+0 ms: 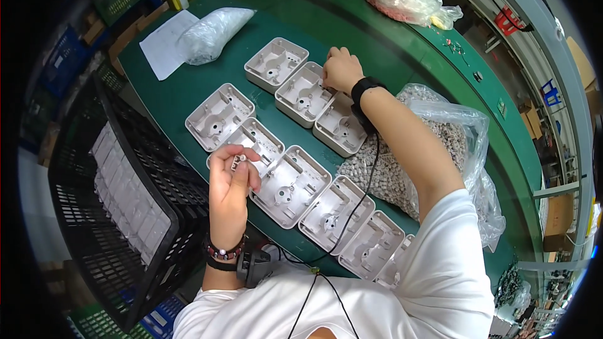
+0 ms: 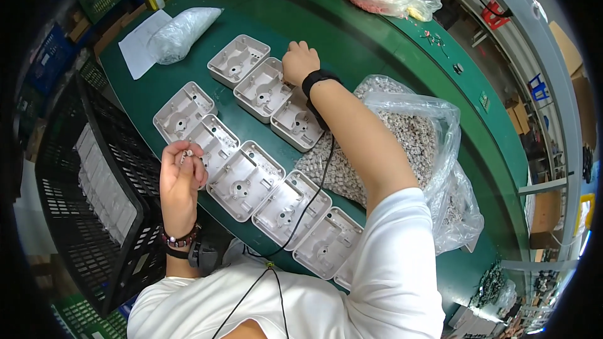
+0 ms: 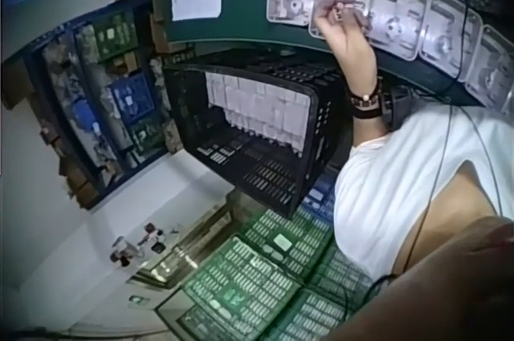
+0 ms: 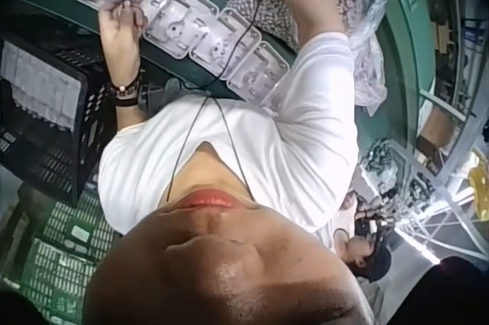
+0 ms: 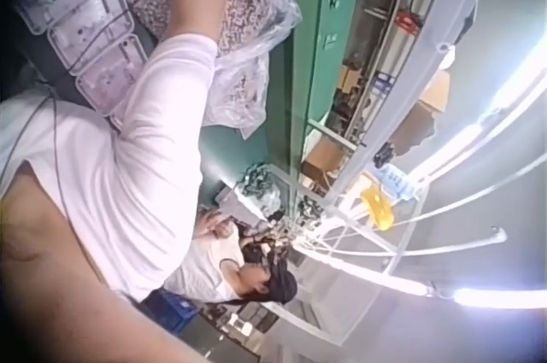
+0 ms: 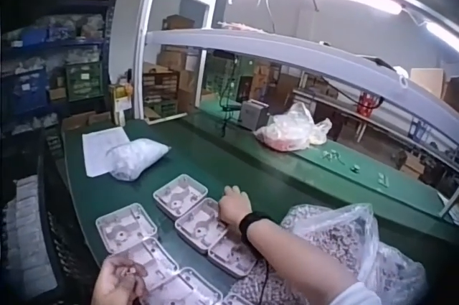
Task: Assemble small plastic component housings by inserting internal parts.
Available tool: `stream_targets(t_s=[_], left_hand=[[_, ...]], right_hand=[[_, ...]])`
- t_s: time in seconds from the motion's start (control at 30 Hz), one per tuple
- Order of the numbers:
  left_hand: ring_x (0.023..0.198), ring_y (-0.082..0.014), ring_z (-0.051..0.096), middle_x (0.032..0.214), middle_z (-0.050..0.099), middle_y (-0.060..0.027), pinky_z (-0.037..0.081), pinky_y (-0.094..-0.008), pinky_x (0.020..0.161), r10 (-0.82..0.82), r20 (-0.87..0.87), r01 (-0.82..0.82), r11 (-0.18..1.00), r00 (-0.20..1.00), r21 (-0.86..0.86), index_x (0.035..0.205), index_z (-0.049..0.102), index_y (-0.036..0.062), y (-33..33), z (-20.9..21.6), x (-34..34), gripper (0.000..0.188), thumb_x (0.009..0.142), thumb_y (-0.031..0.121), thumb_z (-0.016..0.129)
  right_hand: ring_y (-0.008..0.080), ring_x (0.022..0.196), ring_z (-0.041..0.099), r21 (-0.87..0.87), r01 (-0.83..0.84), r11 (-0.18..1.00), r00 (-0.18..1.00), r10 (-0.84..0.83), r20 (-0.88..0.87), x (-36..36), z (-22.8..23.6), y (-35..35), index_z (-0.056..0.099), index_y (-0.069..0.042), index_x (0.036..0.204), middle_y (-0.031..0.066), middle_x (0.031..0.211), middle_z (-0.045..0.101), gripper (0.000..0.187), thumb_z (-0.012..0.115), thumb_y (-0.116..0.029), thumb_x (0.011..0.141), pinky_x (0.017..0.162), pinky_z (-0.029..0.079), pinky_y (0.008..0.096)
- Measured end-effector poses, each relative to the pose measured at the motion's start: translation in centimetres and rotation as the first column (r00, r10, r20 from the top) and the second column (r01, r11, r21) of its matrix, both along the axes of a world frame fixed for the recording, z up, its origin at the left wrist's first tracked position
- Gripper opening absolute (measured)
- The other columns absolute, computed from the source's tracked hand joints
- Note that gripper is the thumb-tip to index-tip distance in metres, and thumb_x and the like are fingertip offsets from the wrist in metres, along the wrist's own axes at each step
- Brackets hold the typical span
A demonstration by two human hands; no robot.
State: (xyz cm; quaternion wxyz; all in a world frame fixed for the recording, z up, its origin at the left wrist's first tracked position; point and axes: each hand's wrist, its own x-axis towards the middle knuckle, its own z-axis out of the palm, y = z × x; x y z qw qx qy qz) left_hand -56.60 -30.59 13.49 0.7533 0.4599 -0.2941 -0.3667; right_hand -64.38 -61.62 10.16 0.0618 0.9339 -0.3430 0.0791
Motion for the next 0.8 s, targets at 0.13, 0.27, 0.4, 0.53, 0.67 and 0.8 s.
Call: stream_targets(t_s=[0.13, 0.27, 0.4, 0.53, 0.67, 0.8], left_hand=[[0.061, -0.0079, 0.043, 0.096, 0.055, -0.0115, 0.037, -0.0201, 0.058, 0.014, 0.044, -0.016, 0.999, 0.999, 0.038, 0.107, 0.038, 0.0037, 0.5, 0.2, 0.2, 0.016, 0.093, 0.011, 0.043], [0.056, -0.0075, 0.042, 0.095, 0.059, -0.0137, 0.036, -0.0193, 0.055, 0.025, 0.073, -0.027, 0.999, 0.997, 0.022, 0.105, 0.039, 0.0039, 0.2, 0.3, 0.2, 0.018, 0.093, 0.015, 0.045], [0.052, -0.007, 0.04, 0.09, 0.061, -0.0137, 0.035, -0.0187, 0.051, 0.005, 0.091, -0.004, 1.0, 0.996, -0.011, 0.103, 0.04, 0.0039, -0.3, -0.3, 0.4, 0.021, 0.092, 0.019, 0.048], [0.054, -0.0067, 0.043, 0.09, 0.063, -0.0148, 0.037, -0.0182, 0.052, -0.055, 0.155, 0.055, 0.998, 0.986, 0.004, 0.102, 0.04, 0.0039, -0.8, -0.5, 0.8, 0.019, 0.091, 0.015, 0.051], [0.06, -0.0067, 0.05, 0.09, 0.064, -0.0145, 0.04, -0.0179, 0.054, -0.04, 0.248, 0.032, 0.999, 0.968, 0.039, 0.105, 0.042, 0.0033, -0.9, -0.2, 0.9, 0.022, 0.087, 0.008, 0.055], [0.061, -0.0076, 0.055, 0.081, 0.066, -0.0111, 0.042, -0.0181, 0.054, -0.055, 0.336, 0.051, 0.998, 0.94, 0.02, 0.112, 0.041, 0.0016, -0.8, 0.7, 1.0, 0.035, 0.083, 0.006, 0.06]], right_hand=[[0.0226, 0.097, 0.046, -0.008, -0.043, 0.999, 0.996, 0.043, -0.076, 0.3, -0.3, 0.4, 0.068, -0.017, 0.065, 0.002, 0.102, 0.054, 0.007, 0.072, -0.018, 0.06, 0.079, 0.039, 0.0355], [0.0225, 0.1, 0.046, 0.008, -0.029, 1.0, 0.986, 0.03, -0.162, 0.1, 0.0, 0.4, 0.069, -0.016, 0.069, 0.0012, 0.104, 0.054, 0.007, 0.07, -0.017, 0.063, 0.081, 0.038, 0.0344], [0.0209, 0.098, 0.049, 0.166, -0.02, 0.986, 0.994, 0.037, -0.1, -1.3, 1.8, 0.6, 0.069, -0.015, 0.084, 0.0004, 0.098, 0.056, 0.017, 0.067, -0.018, 0.067, 0.078, 0.038, 0.0351], [0.0251, 0.098, 0.05, 0.071, -0.174, 0.982, 0.974, 0.161, 0.161, -2.1, 5.5, 2.7, 0.068, -0.013, 0.084, 0.004, 0.1, 0.057, 0.013, 0.061, -0.012, 0.074, 0.08, 0.041, 0.037], [0.0262, 0.088, 0.051, 0.089, -0.535, 0.84, 0.751, 0.425, 0.505, -2.1, 9.8, 11.3, 0.064, -0.008, 0.084, 0.0069, 0.092, 0.056, 0.012, 0.062, -0.005, 0.073, 0.077, 0.041, 0.0348], [0.0231, 0.084, 0.051, 0.153, -0.707, 0.69, 0.646, 0.544, 0.535, -3.4, 10.8, 16.0, 0.063, -0.009, 0.082, 0.0046, 0.086, 0.054, 0.013, 0.067, -0.01, 0.069, 0.074, 0.038, 0.0332]])
